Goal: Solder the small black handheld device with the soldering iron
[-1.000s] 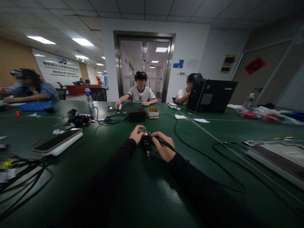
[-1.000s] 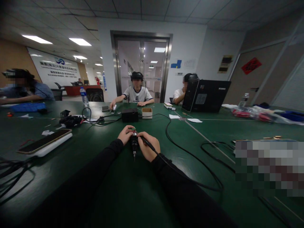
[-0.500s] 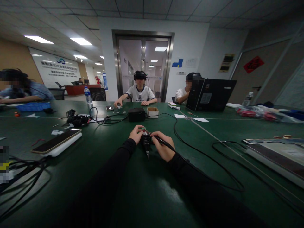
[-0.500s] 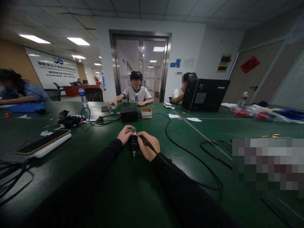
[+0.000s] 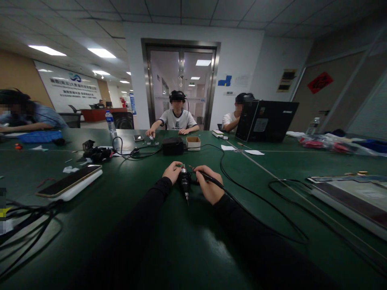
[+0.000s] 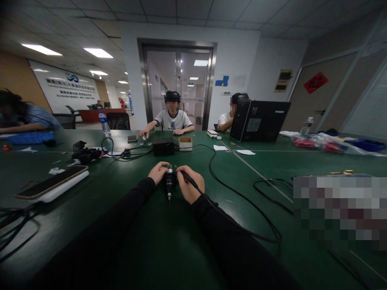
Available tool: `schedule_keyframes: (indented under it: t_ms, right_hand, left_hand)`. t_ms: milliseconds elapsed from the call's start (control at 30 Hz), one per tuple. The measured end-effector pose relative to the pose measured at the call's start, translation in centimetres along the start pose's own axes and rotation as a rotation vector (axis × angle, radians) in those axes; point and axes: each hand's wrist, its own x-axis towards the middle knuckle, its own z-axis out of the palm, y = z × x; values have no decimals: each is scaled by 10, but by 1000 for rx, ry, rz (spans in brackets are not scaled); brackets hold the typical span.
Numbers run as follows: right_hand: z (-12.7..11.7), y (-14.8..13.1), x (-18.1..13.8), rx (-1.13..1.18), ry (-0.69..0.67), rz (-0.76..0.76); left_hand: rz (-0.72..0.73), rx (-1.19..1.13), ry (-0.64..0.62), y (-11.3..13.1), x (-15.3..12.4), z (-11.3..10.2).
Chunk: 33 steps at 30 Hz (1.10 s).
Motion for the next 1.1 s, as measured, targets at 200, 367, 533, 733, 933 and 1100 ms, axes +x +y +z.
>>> schedule_keyframes:
  t_ms: [200, 367, 533, 733, 933, 1100]
  right_hand:
    - [1, 1, -1, -5, -15, -33]
    - [1, 1, -1, 0, -15, -20]
    - [1, 2, -1, 6, -5, -37]
    - [0, 0, -2, 4, -6, -34]
    - [0, -2, -1, 8, -1, -44]
    - [1, 0, -1, 26, 0, -45]
  left_hand:
    - [18, 88, 8, -2, 1, -1]
    - [9, 126, 19, 6, -6, -3]
    - [12, 181, 58, 13, -12, -4]
    - [-10, 205, 57, 16, -13, -4]
    - [-10, 224, 76, 15, -12, -5]
    - [-17, 234, 76, 14, -11, -4]
